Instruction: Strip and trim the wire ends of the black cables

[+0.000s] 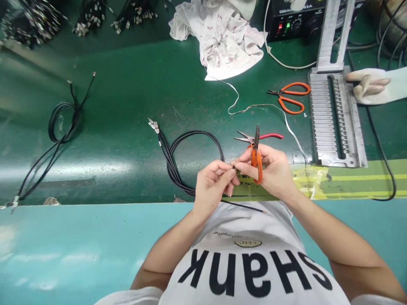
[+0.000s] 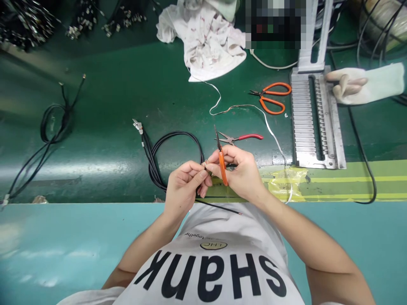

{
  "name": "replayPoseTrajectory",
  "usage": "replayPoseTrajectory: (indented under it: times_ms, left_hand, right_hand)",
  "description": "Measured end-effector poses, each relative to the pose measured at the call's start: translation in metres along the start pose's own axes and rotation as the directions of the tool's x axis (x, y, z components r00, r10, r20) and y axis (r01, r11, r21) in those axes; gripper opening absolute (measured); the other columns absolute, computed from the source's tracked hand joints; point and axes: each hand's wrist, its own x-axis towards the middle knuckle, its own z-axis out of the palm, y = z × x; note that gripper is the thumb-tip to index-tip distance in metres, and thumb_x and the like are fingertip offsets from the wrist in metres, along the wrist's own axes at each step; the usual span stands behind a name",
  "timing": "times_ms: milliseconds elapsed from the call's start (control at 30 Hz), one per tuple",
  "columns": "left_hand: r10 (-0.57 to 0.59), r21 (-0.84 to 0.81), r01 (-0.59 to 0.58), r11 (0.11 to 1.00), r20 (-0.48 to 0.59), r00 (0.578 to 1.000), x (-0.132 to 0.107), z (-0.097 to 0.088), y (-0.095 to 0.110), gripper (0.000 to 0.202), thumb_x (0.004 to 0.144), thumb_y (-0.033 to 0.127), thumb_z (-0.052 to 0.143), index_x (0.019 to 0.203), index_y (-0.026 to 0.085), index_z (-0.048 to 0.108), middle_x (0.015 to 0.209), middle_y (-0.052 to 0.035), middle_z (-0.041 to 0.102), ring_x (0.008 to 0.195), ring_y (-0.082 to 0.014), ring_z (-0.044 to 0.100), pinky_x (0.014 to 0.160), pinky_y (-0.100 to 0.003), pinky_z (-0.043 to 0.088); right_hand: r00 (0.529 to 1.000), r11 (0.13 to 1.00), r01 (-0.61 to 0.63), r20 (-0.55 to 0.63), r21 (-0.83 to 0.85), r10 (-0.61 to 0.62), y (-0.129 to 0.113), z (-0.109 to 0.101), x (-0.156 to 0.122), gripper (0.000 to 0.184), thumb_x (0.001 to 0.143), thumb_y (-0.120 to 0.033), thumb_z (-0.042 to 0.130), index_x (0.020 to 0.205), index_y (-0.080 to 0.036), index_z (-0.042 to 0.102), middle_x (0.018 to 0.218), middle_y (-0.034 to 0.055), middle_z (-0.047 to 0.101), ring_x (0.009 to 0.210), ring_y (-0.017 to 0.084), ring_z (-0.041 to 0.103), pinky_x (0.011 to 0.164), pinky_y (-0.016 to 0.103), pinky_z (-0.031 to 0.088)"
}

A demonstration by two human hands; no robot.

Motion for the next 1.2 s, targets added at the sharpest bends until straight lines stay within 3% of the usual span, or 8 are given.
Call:
replayPoseTrajectory:
  times_ms: [200, 533, 800, 1000, 1100, 1200]
  left_hand:
    - [-0.001, -0.002, 0.001, 1.000, -0.001, 1.000, 0.000, 0.000, 0.000, 0.016, 0.091, 0.027, 0.069, 0.086, 0.015, 0.059, 0.066, -0.0006, 0.068, 0.041, -0.0067, 0.051, 0.041, -0.019, 0.040]
    - [-0.004, 0.006, 0.004, 1.000, -0.002, 1.000, -0.002, 0.000, 0.003, 0.016, 0.092, 0.029, 0.068, 0.089, 0.016, 0.061, 0.066, -0.0001, 0.068, 0.042, -0.0079, 0.054, 0.041, -0.020, 0.042]
    - [-0.019, 0.048, 0.021, 0.999, -0.037, 0.999, 0.001, 0.005, 0.003, 0.022, 0.089, 0.035, 0.070, 0.085, 0.015, 0.062, 0.065, -0.0001, 0.067, 0.042, -0.0078, 0.055, 0.041, -0.020, 0.042]
    - [-0.051, 0.070, 0.054, 0.996, -0.037, 0.998, 0.002, 0.006, 0.001, 0.026, 0.088, 0.039, 0.072, 0.084, 0.015, 0.062, 0.065, -0.0006, 0.067, 0.042, -0.0085, 0.056, 0.042, -0.021, 0.042]
    - [-0.052, 0.056, 0.053, 0.997, -0.021, 0.998, 0.002, 0.005, 0.001, 0.026, 0.088, 0.039, 0.071, 0.084, 0.015, 0.062, 0.065, -0.0006, 0.068, 0.042, -0.0087, 0.055, 0.042, -0.021, 0.042]
    - [-0.055, 0.021, 0.055, 0.998, 0.011, 0.998, 0.001, 0.002, 0.003, 0.023, 0.090, 0.037, 0.069, 0.085, 0.015, 0.062, 0.065, -0.0007, 0.067, 0.042, -0.0086, 0.054, 0.043, -0.021, 0.042]
  right_hand:
    - [1.000, 1.000, 0.027, -0.001, 0.001, -0.027, 0.000, 0.001, -0.001, 0.017, 0.076, -0.019, 0.083, 0.085, -0.020, 0.069, 0.086, -0.0004, 0.072, 0.075, 0.012, 0.068, 0.073, 0.025, 0.056]
    - [0.999, 0.999, -0.028, 0.023, 0.032, 0.028, -0.001, -0.001, 0.002, 0.021, 0.073, -0.018, 0.085, 0.084, -0.021, 0.067, 0.084, -0.0003, 0.074, 0.075, 0.014, 0.069, 0.073, 0.026, 0.056]
    - [0.994, 0.967, 0.089, -0.037, -0.240, -0.100, -0.005, 0.004, -0.003, 0.018, 0.078, -0.019, 0.081, 0.080, -0.022, 0.063, 0.082, 0.0011, 0.073, 0.077, 0.018, 0.070, 0.077, 0.033, 0.055]
    - [0.988, 0.934, 0.100, -0.079, -0.342, -0.135, -0.002, 0.009, -0.007, 0.016, 0.081, -0.017, 0.073, 0.079, -0.024, 0.059, 0.081, 0.0011, 0.072, 0.081, 0.021, 0.071, 0.079, 0.037, 0.055]
    - [0.993, 0.958, 0.084, -0.062, -0.273, -0.105, -0.002, 0.007, -0.004, 0.016, 0.081, -0.018, 0.074, 0.080, -0.023, 0.059, 0.084, 0.0017, 0.072, 0.078, 0.019, 0.069, 0.076, 0.035, 0.055]
    - [1.000, 0.997, 0.005, 0.024, -0.075, -0.003, -0.002, 0.001, 0.002, 0.020, 0.078, -0.022, 0.080, 0.082, -0.022, 0.061, 0.084, 0.0013, 0.073, 0.074, 0.017, 0.068, 0.072, 0.031, 0.055]
